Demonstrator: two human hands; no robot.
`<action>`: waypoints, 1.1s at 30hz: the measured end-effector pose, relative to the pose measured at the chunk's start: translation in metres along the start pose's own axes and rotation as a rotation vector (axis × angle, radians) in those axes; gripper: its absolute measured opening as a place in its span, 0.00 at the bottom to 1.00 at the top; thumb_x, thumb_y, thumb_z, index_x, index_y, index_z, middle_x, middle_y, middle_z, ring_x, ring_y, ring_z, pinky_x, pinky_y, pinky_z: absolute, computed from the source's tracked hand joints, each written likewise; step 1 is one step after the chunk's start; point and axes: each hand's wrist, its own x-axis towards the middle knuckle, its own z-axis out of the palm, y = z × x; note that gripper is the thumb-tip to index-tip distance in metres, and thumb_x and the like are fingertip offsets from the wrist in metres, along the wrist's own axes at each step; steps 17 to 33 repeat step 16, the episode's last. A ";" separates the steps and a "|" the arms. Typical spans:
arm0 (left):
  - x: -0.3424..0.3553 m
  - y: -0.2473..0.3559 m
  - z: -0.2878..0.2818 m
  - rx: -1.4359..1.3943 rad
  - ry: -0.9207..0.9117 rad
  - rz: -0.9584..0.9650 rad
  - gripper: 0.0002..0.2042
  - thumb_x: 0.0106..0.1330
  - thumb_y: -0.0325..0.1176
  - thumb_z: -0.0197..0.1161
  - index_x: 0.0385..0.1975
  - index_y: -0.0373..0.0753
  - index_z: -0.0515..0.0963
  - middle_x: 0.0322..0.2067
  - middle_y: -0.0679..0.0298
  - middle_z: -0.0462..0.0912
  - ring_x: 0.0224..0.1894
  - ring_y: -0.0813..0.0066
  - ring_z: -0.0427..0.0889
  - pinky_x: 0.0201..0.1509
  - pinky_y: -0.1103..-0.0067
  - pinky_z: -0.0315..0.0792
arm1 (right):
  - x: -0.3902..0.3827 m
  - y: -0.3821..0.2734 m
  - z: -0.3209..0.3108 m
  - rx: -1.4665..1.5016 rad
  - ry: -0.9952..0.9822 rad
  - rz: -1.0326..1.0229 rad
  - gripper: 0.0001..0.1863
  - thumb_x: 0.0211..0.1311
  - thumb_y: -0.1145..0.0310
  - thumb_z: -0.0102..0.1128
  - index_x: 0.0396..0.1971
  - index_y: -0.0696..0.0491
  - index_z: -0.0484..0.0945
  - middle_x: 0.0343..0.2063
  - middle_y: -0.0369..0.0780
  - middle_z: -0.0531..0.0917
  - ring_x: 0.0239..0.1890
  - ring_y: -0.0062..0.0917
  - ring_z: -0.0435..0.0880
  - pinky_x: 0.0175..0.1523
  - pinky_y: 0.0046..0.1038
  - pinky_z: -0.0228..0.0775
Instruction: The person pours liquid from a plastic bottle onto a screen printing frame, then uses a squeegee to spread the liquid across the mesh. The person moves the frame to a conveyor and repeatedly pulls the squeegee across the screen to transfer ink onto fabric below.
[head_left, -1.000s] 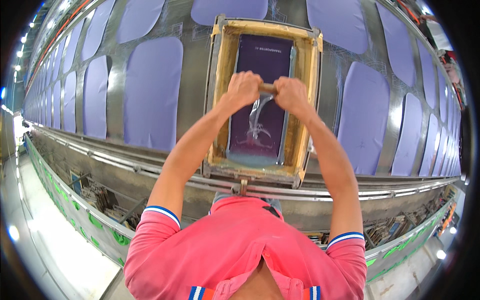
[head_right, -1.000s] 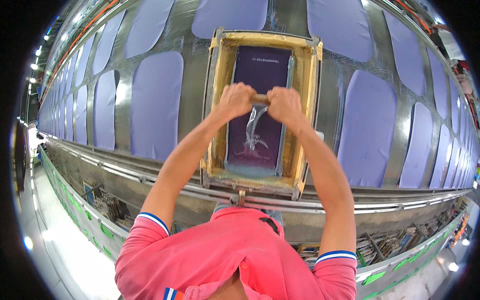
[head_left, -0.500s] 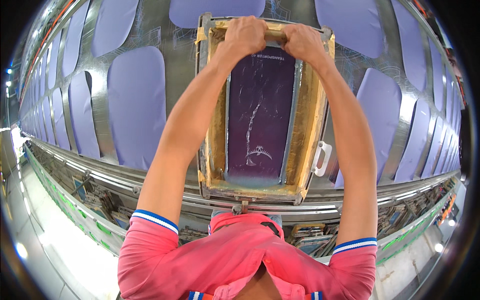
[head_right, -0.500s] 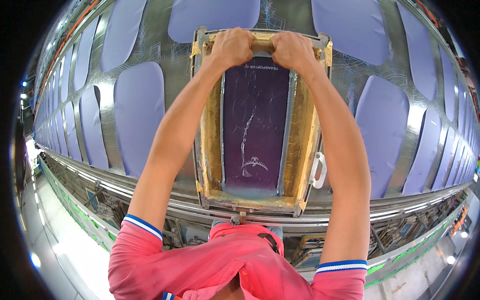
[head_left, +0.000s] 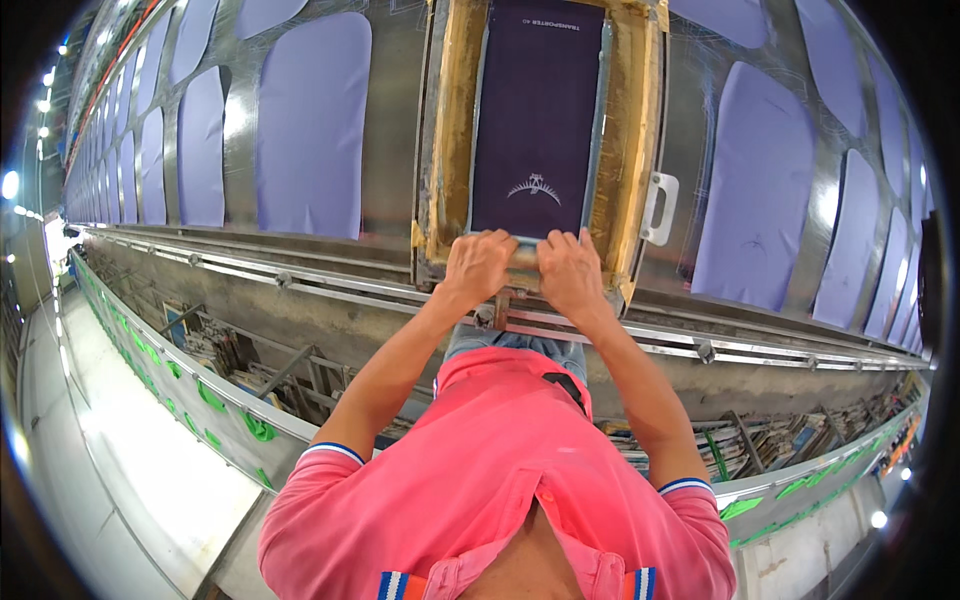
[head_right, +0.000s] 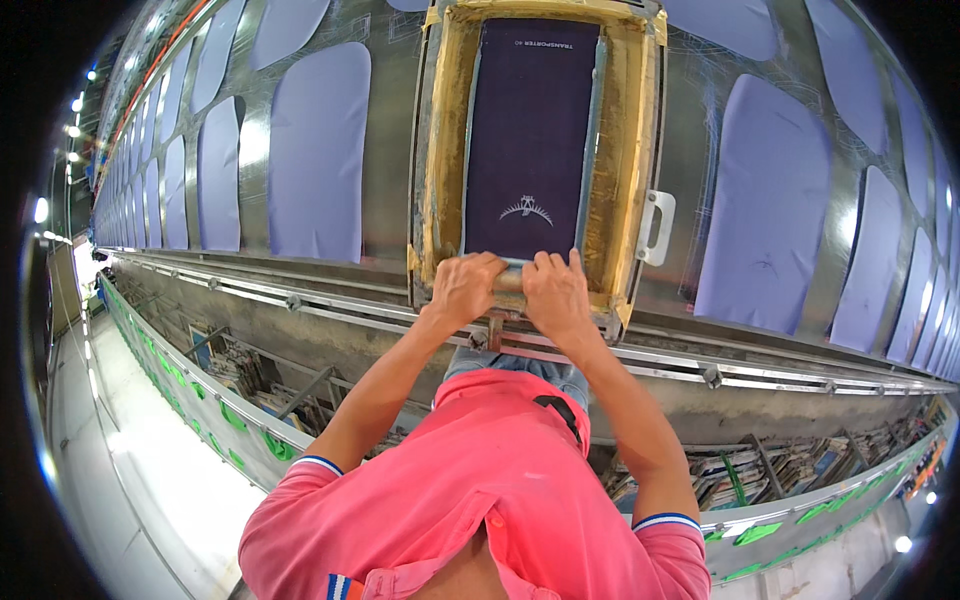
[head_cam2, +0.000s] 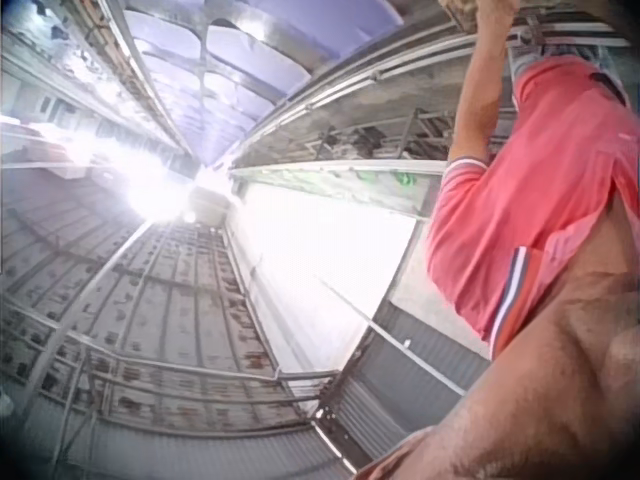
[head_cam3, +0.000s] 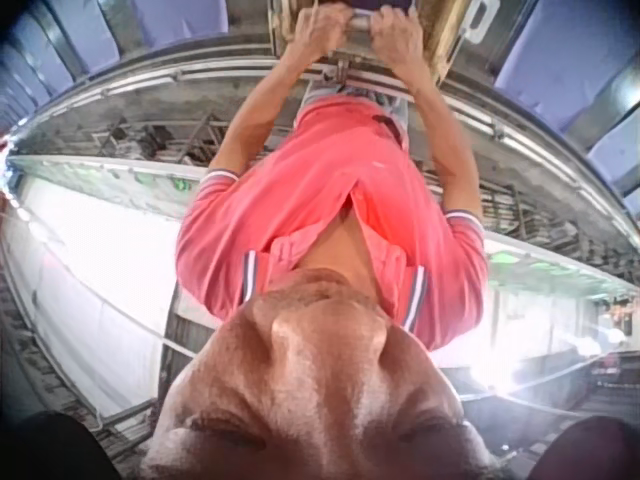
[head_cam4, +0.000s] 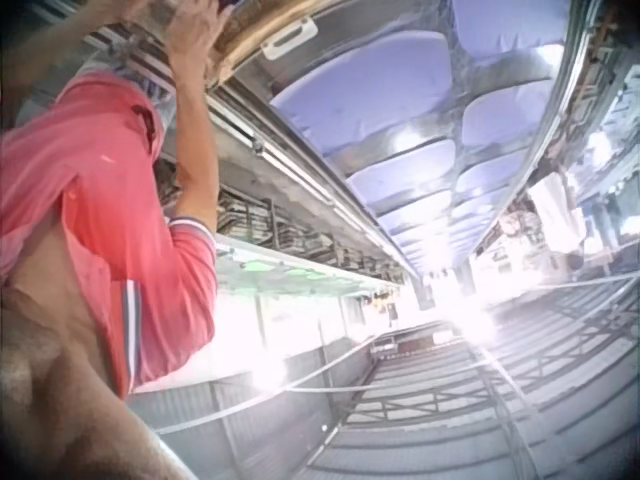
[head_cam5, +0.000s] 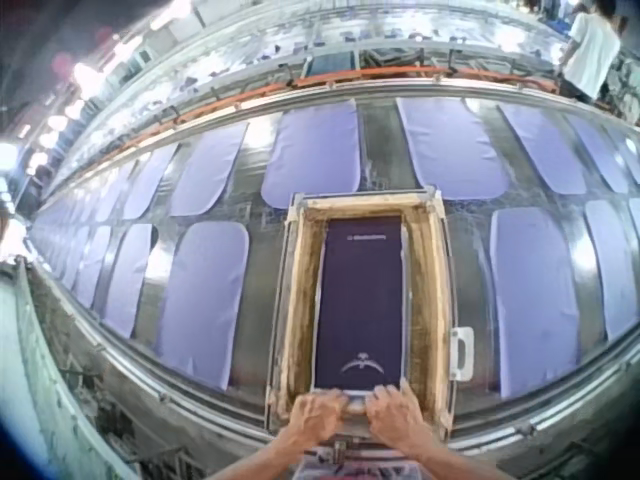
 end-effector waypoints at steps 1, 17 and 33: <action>-0.011 0.003 0.005 -0.006 -0.008 -0.006 0.13 0.49 0.25 0.60 0.35 0.38 0.83 0.32 0.59 0.85 0.36 0.56 0.85 0.37 0.65 0.77 | -0.008 -0.001 0.003 0.038 -0.109 0.013 0.09 0.54 0.70 0.59 0.33 0.57 0.82 0.34 0.45 0.81 0.45 0.39 0.81 0.63 0.54 0.64; -0.028 -0.003 0.000 0.054 0.040 0.006 0.17 0.48 0.26 0.63 0.40 0.38 0.86 0.39 0.55 0.87 0.41 0.57 0.86 0.45 0.64 0.77 | 0.050 0.134 -0.036 0.327 0.511 0.767 0.21 0.66 0.54 0.54 0.30 0.59 0.82 0.34 0.53 0.84 0.40 0.47 0.83 0.45 0.44 0.71; -0.028 -0.003 0.000 0.054 0.040 0.006 0.17 0.48 0.26 0.63 0.40 0.38 0.86 0.39 0.55 0.87 0.41 0.57 0.86 0.45 0.64 0.77 | 0.050 0.134 -0.036 0.327 0.511 0.767 0.21 0.66 0.54 0.54 0.30 0.59 0.82 0.34 0.53 0.84 0.40 0.47 0.83 0.45 0.44 0.71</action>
